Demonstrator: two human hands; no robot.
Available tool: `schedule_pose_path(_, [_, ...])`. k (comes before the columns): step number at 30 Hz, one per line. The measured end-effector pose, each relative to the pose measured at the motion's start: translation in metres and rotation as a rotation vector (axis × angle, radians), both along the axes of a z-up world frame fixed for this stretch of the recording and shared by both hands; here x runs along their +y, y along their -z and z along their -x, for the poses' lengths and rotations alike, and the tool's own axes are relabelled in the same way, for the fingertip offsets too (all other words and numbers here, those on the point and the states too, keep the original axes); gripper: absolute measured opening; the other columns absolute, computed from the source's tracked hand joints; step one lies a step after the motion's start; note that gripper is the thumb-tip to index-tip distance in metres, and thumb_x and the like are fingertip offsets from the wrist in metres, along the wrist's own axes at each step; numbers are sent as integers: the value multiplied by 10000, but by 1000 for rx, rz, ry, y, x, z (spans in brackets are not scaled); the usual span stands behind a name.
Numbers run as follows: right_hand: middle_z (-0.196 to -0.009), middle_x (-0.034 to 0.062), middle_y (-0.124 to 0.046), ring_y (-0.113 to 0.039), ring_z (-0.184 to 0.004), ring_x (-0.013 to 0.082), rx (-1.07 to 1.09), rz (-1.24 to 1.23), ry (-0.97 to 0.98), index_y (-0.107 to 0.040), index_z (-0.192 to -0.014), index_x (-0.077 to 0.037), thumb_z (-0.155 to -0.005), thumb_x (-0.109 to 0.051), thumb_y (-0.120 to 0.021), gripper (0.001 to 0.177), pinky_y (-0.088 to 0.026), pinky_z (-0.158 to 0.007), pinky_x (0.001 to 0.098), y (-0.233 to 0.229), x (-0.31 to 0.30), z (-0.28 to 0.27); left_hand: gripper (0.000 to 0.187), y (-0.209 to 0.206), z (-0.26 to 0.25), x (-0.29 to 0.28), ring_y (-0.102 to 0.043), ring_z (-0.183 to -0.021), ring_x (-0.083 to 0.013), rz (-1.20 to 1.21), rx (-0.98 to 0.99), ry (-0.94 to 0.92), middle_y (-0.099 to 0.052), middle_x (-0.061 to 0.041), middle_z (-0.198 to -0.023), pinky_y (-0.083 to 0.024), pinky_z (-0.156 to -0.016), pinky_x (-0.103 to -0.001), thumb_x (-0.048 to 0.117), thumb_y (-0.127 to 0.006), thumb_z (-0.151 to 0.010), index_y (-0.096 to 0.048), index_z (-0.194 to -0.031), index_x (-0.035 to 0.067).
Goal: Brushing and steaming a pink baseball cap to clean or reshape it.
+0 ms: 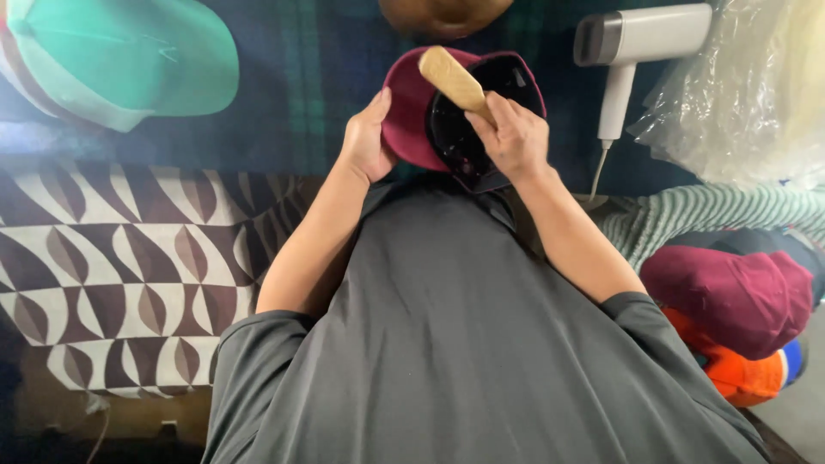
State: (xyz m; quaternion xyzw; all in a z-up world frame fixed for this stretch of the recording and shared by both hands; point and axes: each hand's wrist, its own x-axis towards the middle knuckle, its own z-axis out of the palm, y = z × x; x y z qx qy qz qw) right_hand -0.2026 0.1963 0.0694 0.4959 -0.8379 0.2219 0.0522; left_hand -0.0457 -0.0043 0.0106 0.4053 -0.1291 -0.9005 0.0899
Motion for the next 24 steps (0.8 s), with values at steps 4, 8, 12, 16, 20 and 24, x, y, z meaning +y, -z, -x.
schedule_pose_path(4, [-880, 11, -681, -687, -773, 243, -249, -239, -265, -610, -1059, -151, -1072, -432, -588, 282, -471, -565, 390, -27, 2, -24, 297, -28, 4, -5, -703, -958, -296, -126, -67, -37, -735, -170, -1012, -597, -908, -463, 266, -684, -928, -695, -1117, 37])
schedule_pose_path(8, [-737, 5, -586, -613, -677, 215, -350, -287, -389, -554, -1016, -194, -1072, -423, -607, 242, -421, -549, 389, -44, 5, 0, 326, -22, -8, -8, -705, -1056, -289, -74, 88, -38, -734, -146, -1173, -590, -936, -450, 219, -635, -988, -658, -1287, 90])
schedule_pose_path(12, [-1173, 26, -775, -762, -1004, 217, -339, -33, -489, -749, -1222, -187, -992, -342, -772, 278, -584, -750, 343, -16, 8, -6, 406, -30, 2, -6, -727, -974, -247, 13, -15, 1, -740, -143, -1160, -612, -881, -402, 174, -604, -1007, -603, -1391, 41])
schedule_pose_path(16, [-773, 8, -636, -655, -709, 223, -402, -292, -669, -636, -1152, -275, -1031, -389, -612, 168, -443, -548, 374, -41, 11, 4, 379, -33, 1, -3, -708, -1063, -244, -39, 115, -19, -732, -147, -1214, -582, -988, -398, 168, -579, -1032, -599, -1391, 48])
schedule_pose_path(20, [-806, 24, -661, -657, -737, 247, -453, -282, -431, -593, -1110, -192, -1038, -383, -649, 211, -458, -595, 389, -36, 5, 8, 427, -21, 3, -1, -691, -1133, -302, -35, 54, -29, -710, -158, -1284, -559, -1036, -464, 145, -607, -988, -594, -1412, 90])
schedule_pose_path(24, [-1075, 18, -715, -693, -926, 186, -655, -200, -266, -698, -1111, -155, -1055, -346, -630, 210, -502, -780, 338, -2, 19, 11, 516, -44, -2, 0, -673, -1187, -283, -25, 140, 59, -715, -115, -1288, -534, -1031, -405, 221, -699, -924, -610, -1417, 98])
